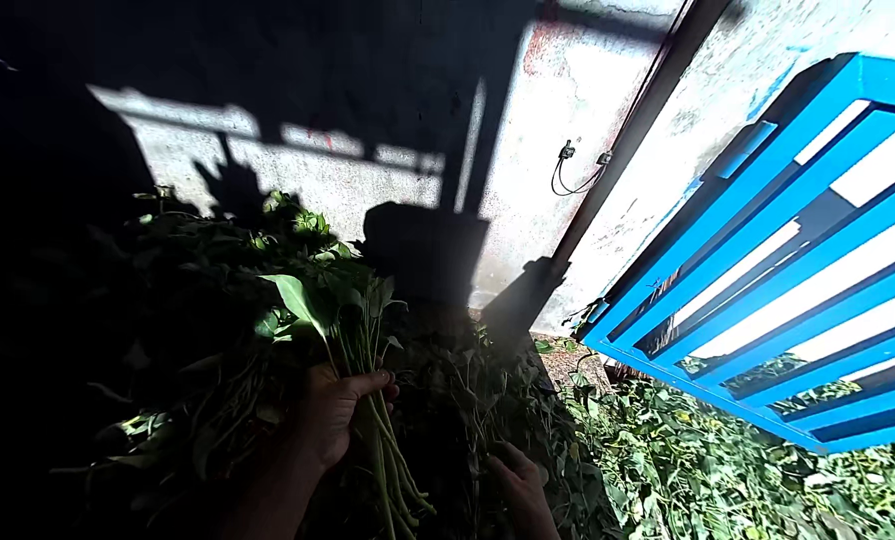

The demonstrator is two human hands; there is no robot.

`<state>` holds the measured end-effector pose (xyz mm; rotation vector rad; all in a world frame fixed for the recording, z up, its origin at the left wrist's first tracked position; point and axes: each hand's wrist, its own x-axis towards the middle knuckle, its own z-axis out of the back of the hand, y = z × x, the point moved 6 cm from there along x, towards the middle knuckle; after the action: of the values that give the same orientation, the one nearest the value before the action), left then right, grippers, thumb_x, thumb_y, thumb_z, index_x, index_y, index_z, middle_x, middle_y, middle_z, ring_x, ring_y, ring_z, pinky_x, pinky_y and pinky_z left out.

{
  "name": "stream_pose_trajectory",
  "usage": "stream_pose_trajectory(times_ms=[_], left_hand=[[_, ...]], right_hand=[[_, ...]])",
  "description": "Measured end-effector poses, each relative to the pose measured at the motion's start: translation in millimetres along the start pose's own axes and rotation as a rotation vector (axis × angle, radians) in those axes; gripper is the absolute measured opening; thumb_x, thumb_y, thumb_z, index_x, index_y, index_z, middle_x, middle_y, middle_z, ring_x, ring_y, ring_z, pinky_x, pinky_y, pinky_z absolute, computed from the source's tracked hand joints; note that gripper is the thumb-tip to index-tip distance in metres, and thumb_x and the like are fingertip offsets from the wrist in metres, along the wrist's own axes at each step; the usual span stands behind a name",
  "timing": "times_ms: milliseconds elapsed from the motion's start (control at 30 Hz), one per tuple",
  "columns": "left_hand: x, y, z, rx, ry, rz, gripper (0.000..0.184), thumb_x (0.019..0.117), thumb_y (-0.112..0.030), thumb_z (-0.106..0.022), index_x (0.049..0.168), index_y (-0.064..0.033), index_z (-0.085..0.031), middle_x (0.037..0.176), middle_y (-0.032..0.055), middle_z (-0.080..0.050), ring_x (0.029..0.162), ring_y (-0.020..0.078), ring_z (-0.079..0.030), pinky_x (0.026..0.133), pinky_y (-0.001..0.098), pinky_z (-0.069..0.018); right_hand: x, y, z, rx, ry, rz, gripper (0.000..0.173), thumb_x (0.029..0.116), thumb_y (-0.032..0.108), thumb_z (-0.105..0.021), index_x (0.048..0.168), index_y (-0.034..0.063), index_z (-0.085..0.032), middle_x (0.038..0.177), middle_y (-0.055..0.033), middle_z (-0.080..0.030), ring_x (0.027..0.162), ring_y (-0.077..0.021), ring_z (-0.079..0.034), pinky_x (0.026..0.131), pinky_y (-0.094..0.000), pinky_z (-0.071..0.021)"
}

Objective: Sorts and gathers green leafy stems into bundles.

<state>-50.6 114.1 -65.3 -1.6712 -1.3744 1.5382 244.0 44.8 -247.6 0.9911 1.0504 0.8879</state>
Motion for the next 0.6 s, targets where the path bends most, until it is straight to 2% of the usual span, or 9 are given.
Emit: stream_pose_trajectory(times_ms=[67, 167, 233, 467, 600], left_hand=[[3.8, 10.1, -0.1, 0.046, -0.003, -0.011, 0.027, 0.0893, 0.008, -0.071, 0.114, 0.0053, -0.06, 0.089, 0.0217, -0.072, 0.071, 0.0316, -0.074, 0.061, 0.0412, -0.0638], [7.1, 21.1, -3.1, 0.093, -0.027, -0.049, 0.028, 0.0861, 0.011, -0.073, 0.111, 0.006, -0.062, 0.092, 0.02, -0.072, 0.069, 0.0287, -0.073, 0.059, 0.0387, -0.0634], [8.1, 28.7, -5.2, 0.106, -0.028, -0.046, 0.031, 0.0841, 0.012, -0.074, 0.112, 0.0057, -0.062, 0.097, 0.0197, -0.071, 0.07, 0.0281, -0.072, 0.06, 0.0385, -0.0633], [11.8, 42.2, -7.7, 0.178, 0.017, -0.063, 0.033, 0.0794, 0.009, -0.079, 0.109, 0.0046, -0.064, 0.096, 0.0178, -0.072, 0.075, 0.029, -0.073, 0.064, 0.0414, -0.0642], [12.9, 37.1, -4.6, 0.16, -0.016, -0.072, 0.031, 0.0822, 0.009, -0.077, 0.11, 0.005, -0.063, 0.098, 0.0194, -0.071, 0.075, 0.03, -0.073, 0.063, 0.0421, -0.0636]], right_hand=[[-11.9, 11.6, -5.7, 0.094, -0.041, 0.056, 0.022, 0.0933, 0.01, -0.069, 0.113, 0.0011, -0.073, 0.105, -0.0115, -0.071, 0.096, -0.0174, -0.067, 0.085, -0.0342, -0.0555], [-31.3, 31.9, -20.9, 0.223, 0.005, 0.076, 0.021, 0.096, 0.004, -0.065, 0.115, -0.0024, -0.071, 0.1, -0.0099, -0.074, 0.091, -0.013, -0.069, 0.084, -0.0301, -0.0575], [-42.1, 40.7, -32.8, 0.27, 0.051, 0.107, 0.021, 0.0965, 0.003, -0.064, 0.116, -0.0037, -0.07, 0.1, -0.0101, -0.074, 0.092, -0.0134, -0.07, 0.085, -0.0302, -0.0585], [-65.5, 61.3, -69.6, 0.314, 0.172, 0.309, 0.021, 0.095, -0.002, -0.063, 0.115, -0.0048, -0.07, 0.11, -0.0125, -0.069, 0.096, -0.0141, -0.068, 0.085, -0.0294, -0.0593], [-74.7, 68.0, -75.4, 0.36, 0.196, 0.301, 0.024, 0.0985, -0.003, -0.057, 0.121, -0.0066, -0.064, 0.105, -0.0108, -0.073, 0.089, -0.0135, -0.071, 0.081, -0.0315, -0.0612]])
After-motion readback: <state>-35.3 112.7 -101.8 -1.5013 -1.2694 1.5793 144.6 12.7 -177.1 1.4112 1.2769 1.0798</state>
